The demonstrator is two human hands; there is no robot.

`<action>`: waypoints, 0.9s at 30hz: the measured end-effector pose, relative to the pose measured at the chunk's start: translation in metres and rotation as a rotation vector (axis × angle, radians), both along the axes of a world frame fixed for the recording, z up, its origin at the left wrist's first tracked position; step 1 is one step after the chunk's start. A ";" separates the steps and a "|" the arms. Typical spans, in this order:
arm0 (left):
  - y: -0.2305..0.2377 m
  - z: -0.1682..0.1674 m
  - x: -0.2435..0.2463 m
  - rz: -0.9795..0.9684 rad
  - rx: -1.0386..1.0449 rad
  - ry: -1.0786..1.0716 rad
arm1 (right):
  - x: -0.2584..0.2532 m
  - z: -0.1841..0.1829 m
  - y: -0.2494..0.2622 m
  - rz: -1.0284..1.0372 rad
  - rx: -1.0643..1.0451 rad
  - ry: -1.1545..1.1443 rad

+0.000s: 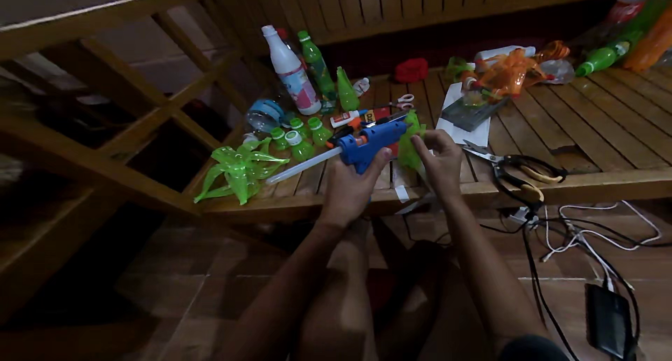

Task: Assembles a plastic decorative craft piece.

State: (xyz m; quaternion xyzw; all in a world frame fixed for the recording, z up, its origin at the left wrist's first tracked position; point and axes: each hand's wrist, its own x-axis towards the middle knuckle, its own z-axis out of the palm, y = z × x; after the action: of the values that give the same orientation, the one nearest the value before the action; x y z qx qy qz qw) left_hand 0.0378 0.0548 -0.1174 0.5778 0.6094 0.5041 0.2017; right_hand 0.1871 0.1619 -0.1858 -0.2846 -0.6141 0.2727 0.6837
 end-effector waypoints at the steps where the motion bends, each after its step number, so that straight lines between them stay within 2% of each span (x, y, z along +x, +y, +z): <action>1: 0.001 0.000 0.000 0.005 0.005 0.001 | 0.000 0.000 0.000 0.000 0.003 0.000; 27: 0.003 -0.001 0.005 0.045 0.055 0.037 | 0.000 -0.001 0.001 -0.007 0.022 -0.011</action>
State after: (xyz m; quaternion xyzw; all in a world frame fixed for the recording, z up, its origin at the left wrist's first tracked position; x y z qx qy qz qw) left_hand 0.0426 0.0578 -0.1185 0.5785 0.6115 0.5145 0.1632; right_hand 0.1870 0.1624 -0.1864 -0.2808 -0.6197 0.2619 0.6845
